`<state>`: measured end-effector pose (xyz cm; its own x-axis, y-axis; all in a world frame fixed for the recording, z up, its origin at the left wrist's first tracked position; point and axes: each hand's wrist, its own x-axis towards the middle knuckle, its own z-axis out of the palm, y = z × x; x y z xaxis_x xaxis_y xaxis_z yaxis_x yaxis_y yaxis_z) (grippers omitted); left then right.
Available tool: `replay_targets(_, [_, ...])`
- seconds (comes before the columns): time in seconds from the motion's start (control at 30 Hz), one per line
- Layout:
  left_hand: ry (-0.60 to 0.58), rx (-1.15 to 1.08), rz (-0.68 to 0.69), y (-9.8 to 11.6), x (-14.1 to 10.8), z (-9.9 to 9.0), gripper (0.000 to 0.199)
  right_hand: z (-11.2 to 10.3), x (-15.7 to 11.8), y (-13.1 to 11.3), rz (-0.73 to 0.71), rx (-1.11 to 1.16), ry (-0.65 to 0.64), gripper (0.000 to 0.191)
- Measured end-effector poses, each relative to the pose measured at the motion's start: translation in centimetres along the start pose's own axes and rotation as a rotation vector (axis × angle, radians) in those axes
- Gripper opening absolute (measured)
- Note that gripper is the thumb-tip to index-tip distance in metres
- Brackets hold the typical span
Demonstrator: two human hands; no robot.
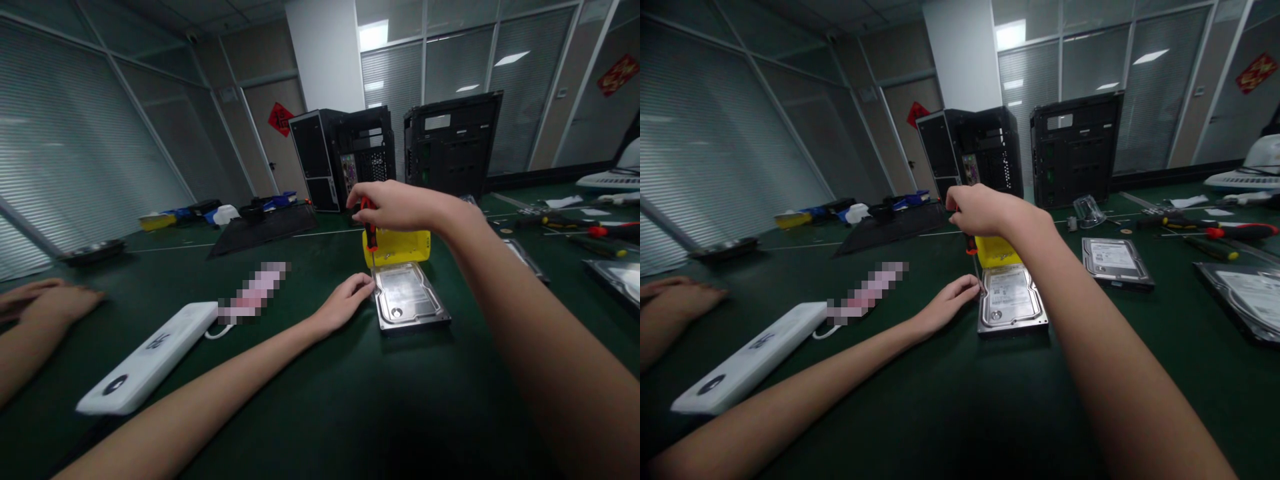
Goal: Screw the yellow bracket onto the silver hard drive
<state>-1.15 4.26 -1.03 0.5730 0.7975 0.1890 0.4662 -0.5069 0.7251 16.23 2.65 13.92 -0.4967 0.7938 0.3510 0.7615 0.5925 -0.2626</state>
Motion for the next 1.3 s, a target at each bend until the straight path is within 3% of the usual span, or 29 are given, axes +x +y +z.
replay_targets(1.3, [0.015,-0.022,0.019,-0.18,0.13,0.15,0.023,0.53,0.15,-0.11,-0.017,0.01,-0.037,0.035])
